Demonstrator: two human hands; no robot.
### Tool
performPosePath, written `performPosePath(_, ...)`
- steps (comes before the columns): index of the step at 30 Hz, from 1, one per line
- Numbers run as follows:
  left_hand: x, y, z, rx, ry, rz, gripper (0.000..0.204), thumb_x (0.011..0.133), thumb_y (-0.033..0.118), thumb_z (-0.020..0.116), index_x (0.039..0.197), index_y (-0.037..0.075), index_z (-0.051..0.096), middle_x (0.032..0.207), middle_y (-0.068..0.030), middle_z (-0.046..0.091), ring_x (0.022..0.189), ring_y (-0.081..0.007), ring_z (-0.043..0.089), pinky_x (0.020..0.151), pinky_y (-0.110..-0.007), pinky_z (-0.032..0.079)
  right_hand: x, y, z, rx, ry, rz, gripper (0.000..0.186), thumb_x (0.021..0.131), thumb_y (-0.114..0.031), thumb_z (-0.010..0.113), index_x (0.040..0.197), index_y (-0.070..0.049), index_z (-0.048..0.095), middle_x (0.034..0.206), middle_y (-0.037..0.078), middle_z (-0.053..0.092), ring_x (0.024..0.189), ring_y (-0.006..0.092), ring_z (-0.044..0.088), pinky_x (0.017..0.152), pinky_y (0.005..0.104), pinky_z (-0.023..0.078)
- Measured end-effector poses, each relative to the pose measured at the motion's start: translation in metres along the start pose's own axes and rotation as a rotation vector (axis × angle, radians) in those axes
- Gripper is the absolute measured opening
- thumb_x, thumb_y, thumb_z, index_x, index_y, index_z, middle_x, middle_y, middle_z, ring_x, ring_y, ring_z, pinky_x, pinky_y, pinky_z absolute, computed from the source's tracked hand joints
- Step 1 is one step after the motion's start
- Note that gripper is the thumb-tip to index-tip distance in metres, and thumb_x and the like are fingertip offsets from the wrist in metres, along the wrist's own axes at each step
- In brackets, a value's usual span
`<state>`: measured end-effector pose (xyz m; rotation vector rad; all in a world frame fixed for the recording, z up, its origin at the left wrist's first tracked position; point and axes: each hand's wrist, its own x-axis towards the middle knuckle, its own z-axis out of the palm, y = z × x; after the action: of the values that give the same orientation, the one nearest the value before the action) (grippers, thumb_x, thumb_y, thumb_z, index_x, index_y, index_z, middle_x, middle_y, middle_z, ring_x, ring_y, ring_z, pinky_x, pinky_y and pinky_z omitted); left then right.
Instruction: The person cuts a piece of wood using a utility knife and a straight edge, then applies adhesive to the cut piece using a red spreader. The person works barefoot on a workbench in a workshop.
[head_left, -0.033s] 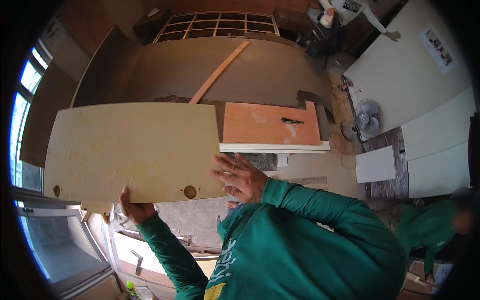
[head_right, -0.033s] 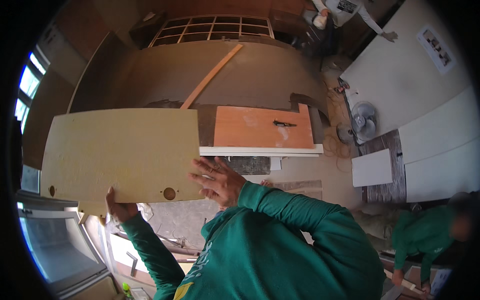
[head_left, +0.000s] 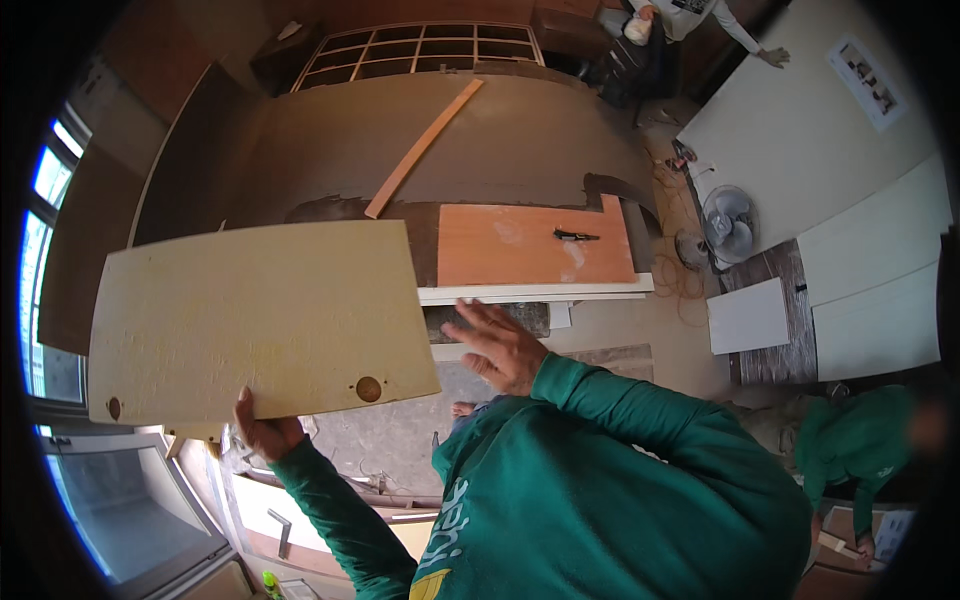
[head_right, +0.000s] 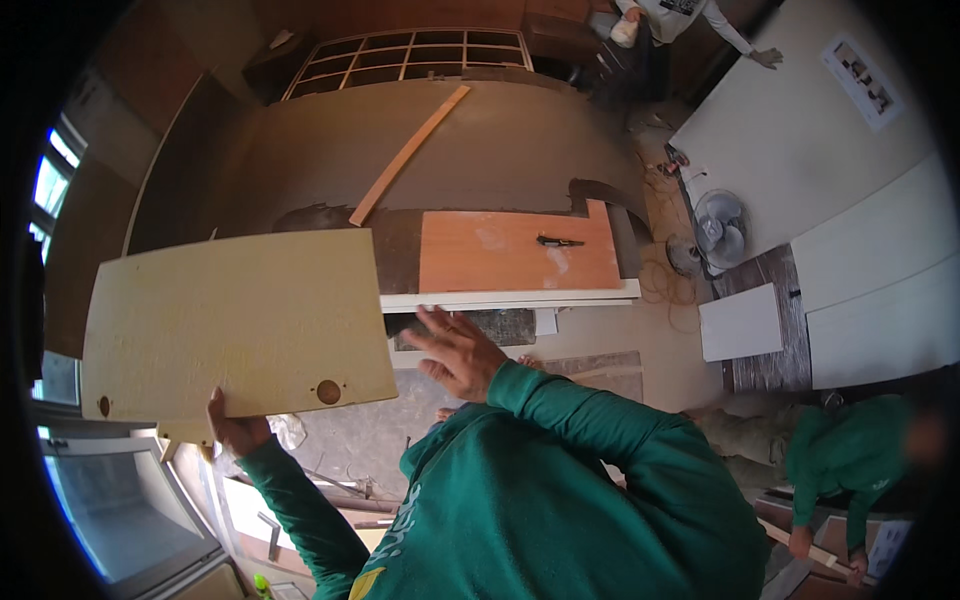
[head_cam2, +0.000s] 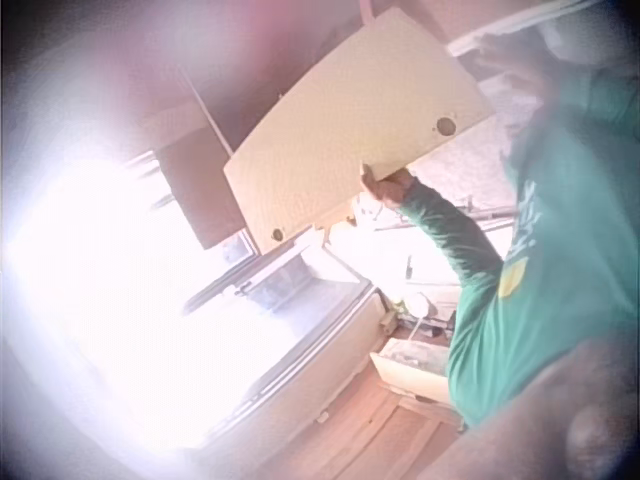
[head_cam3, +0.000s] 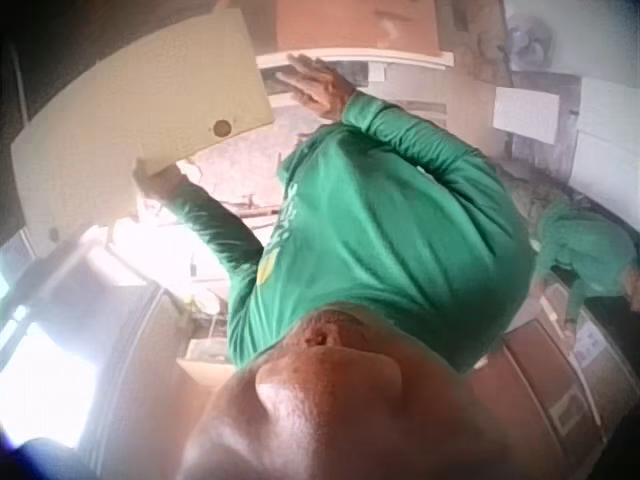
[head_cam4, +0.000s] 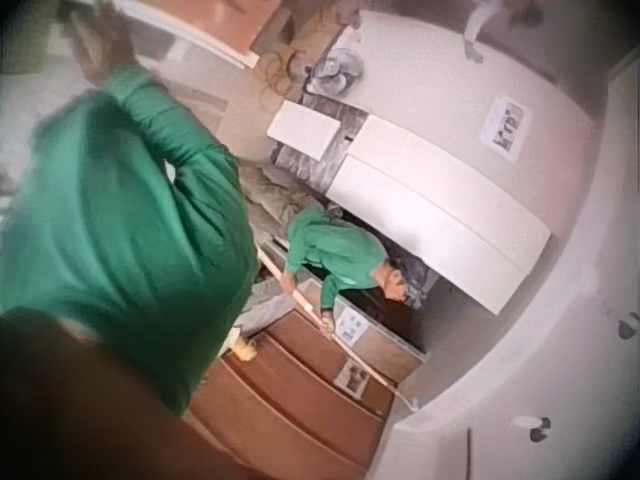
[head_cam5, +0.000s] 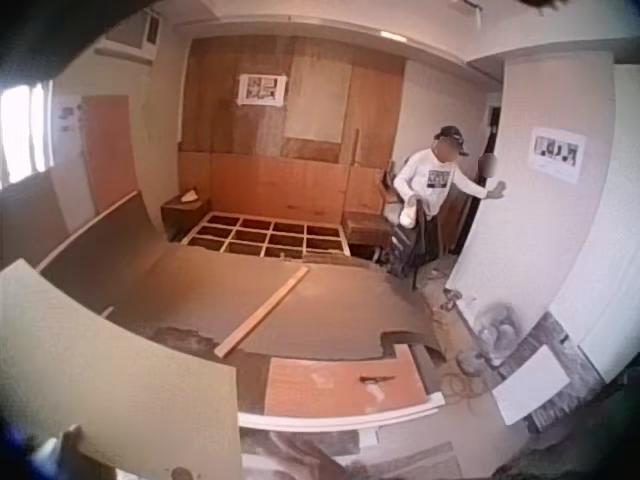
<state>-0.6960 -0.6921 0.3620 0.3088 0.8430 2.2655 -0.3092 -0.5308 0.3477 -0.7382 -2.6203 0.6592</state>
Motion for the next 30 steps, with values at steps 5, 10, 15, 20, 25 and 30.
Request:
performPosePath(5,-0.005,-0.052,-0.004,0.138,0.217,0.018,0.042,0.085,0.016,0.072,0.121,-0.004,0.062,0.118,-0.0178,0.068,0.109,-0.0314,0.067,0.097,-0.046,0.056,-0.161,0.213,0.013,-0.038,0.088,1.332,0.055,0.093,-0.042,0.064,0.122,0.004,0.06,0.124,0.033,0.064,0.116,0.0473,0.063,0.101,0.0511,0.051)
performPosePath(10,-0.018,-0.127,0.029,0.194,0.289,-0.166,0.033,0.083,0.015,0.071,0.111,-0.003,0.066,0.114,-0.0155,0.07,0.106,-0.031,0.067,0.095,-0.046,0.056,-0.261,0.35,0.026,0.058,-0.139,1.619,0.062,0.092,-0.049,0.061,0.113,0.008,0.069,0.12,0.032,0.068,0.116,0.0437,0.065,0.101,0.048,0.052)
performPosePath(15,-0.015,-0.249,0.101,0.251,0.373,-0.351,0.038,0.083,0.017,0.067,0.115,-0.002,0.064,0.115,-0.018,0.068,0.109,-0.0335,0.066,0.096,-0.05,0.055,-0.244,0.514,0.056,0.19,-0.109,1.695,0.067,0.095,-0.056,0.061,0.116,0.008,0.067,0.114,0.029,0.07,0.099,0.0391,0.073,0.082,0.0465,0.06)
performPosePath(20,-0.004,-0.431,0.213,0.186,0.43,-0.542,0.048,0.083,0.02,0.063,0.124,-0.003,0.06,0.121,-0.0199,0.067,0.113,-0.0365,0.065,0.102,-0.054,0.051,-0.186,0.747,0.075,0.341,0.136,1.714,0.075,0.095,-0.066,0.058,0.122,0.004,0.061,0.099,0.019,0.073,0.076,0.0299,0.075,0.06,0.0419,0.061)
performPosePath(25,0.022,-0.576,0.245,0.26,0.516,-0.55,0.053,0.08,0.016,0.061,0.129,-0.003,0.056,0.121,-0.0192,0.067,0.111,-0.0372,0.066,0.101,-0.052,0.053,-0.073,0.886,0.066,0.958,0.379,1.867,0.09,0.082,-0.083,0.059,0.115,0.0,0.061,0.09,0.013,0.07,0.069,0.0283,0.073,0.058,0.0446,0.062)
performPosePath(30,0.045,-0.667,0.251,0.22,0.556,-0.569,0.051,0.079,0.013,0.059,0.127,-0.003,0.057,0.118,-0.0195,0.069,0.106,-0.0377,0.069,0.097,-0.051,0.056,-0.023,0.989,0.071,1.061,0.439,1.897,0.099,0.075,-0.09,0.058,0.116,0.0,0.06,0.089,0.015,0.067,0.065,0.0289,0.07,0.064,0.0459,0.063)
